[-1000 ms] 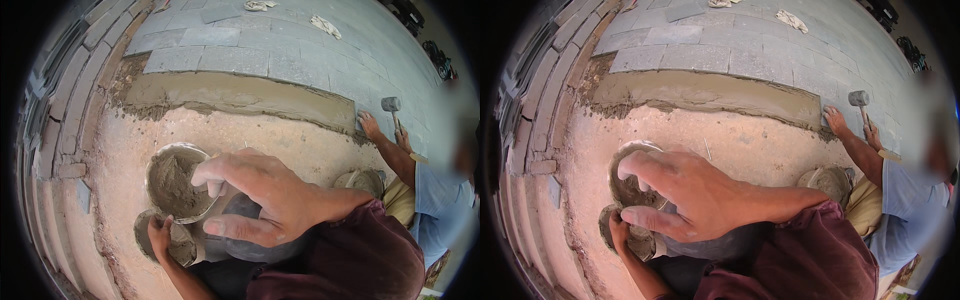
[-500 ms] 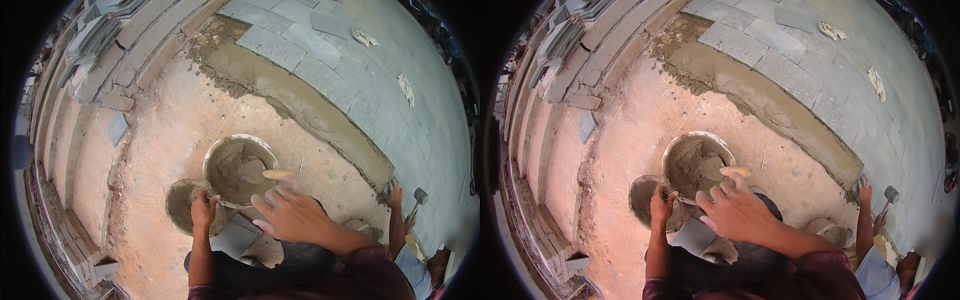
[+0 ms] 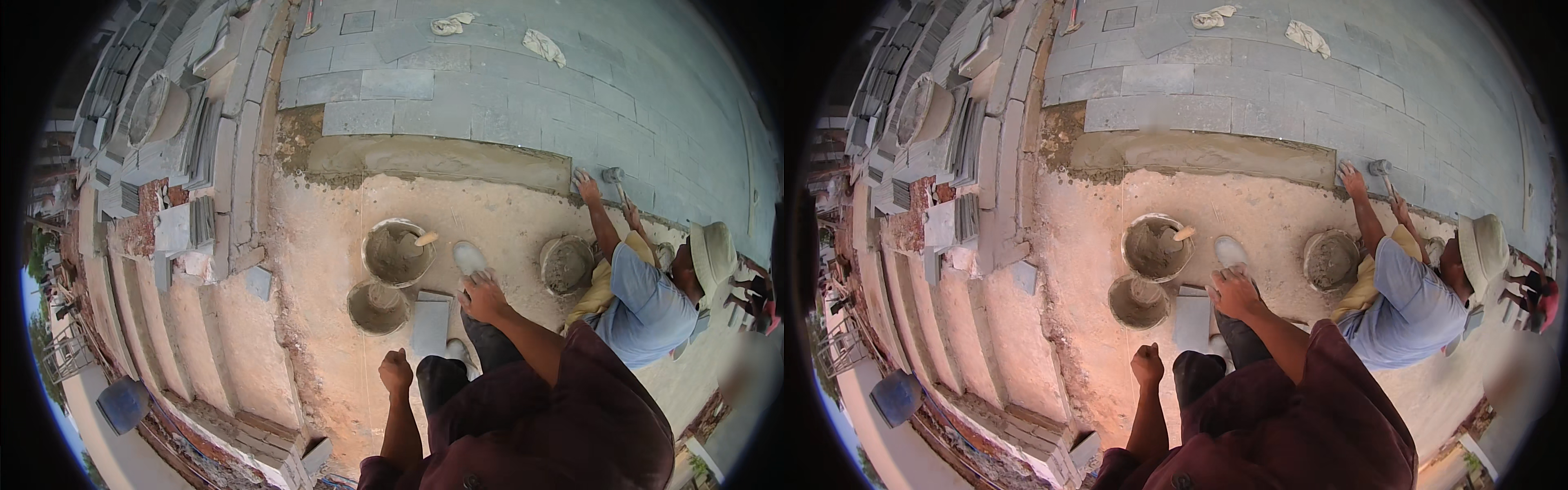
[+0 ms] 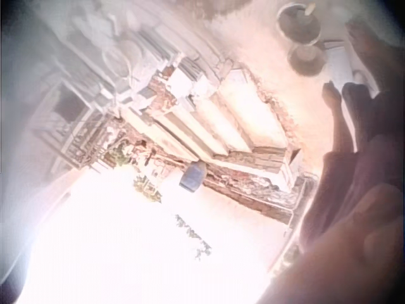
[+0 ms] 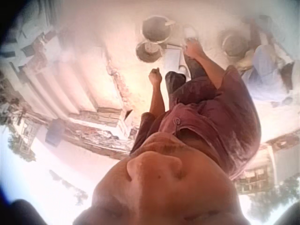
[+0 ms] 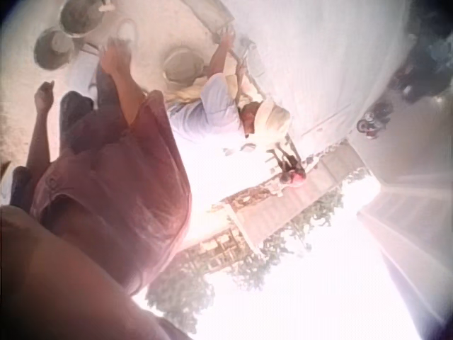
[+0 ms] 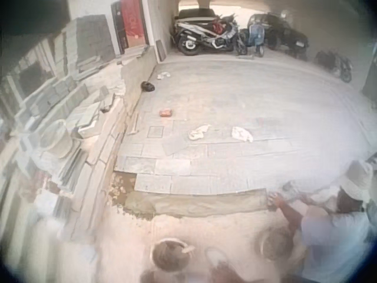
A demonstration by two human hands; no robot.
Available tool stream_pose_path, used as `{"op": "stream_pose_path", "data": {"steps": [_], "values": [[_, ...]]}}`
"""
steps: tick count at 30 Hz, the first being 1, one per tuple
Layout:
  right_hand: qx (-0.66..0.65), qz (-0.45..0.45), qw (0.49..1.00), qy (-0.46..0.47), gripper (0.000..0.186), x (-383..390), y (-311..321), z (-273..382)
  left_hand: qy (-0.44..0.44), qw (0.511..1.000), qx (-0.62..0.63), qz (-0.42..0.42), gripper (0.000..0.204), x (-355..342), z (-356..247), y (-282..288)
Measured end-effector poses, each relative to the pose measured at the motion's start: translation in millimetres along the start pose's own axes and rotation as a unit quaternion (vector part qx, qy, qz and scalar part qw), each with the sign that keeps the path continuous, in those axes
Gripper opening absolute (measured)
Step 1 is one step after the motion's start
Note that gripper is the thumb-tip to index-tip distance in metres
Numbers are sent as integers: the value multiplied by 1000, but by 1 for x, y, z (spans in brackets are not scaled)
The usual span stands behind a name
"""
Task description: The person uses a trowel to apply mortar onto a surface, smoothing it out and spreading it along an edge while working near a stack of tiles.
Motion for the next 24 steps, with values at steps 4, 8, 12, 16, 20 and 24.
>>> {"op": "stream_pose_path", "data": {"steps": [4, 8, 12, 16, 20, 24], "values": [[-77, -84, 968, -223, 35, 93, 53, -11, -30, 999, 20, 18, 34, 25, 89, 32], [-92, -52, 913, -394, 36, 247, 70, -12, 110, 989, 45, 87, 33, 51, 207, 33], [-72, -3, 839, -539, 39, 465, 76, 16, -1, 954, -244, 171, 29, 107, 241, 32], [-132, -7, 795, -592, 38, 545, 44, 46, -176, 874, -427, 152, 21, 81, 274, 41], [-107, 4, 732, -673, 40, 655, 22, 79, -431, 702, -533, 194, 19, 89, 216, 7], [-209, 21, 756, -620, 45, 611, 12, 88, -582, 594, -537, 141, 21, 78, 144, 31]]}}
Point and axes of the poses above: each hand's wrist, its own x-axis away from the middle knuckle, its own y-axis out of the back of the hand, z = x × y, the point moved 4 cm from there along -x, towards the middle knuckle, and after that the axes turned 6 degrees about y, right-handed, at the moved point
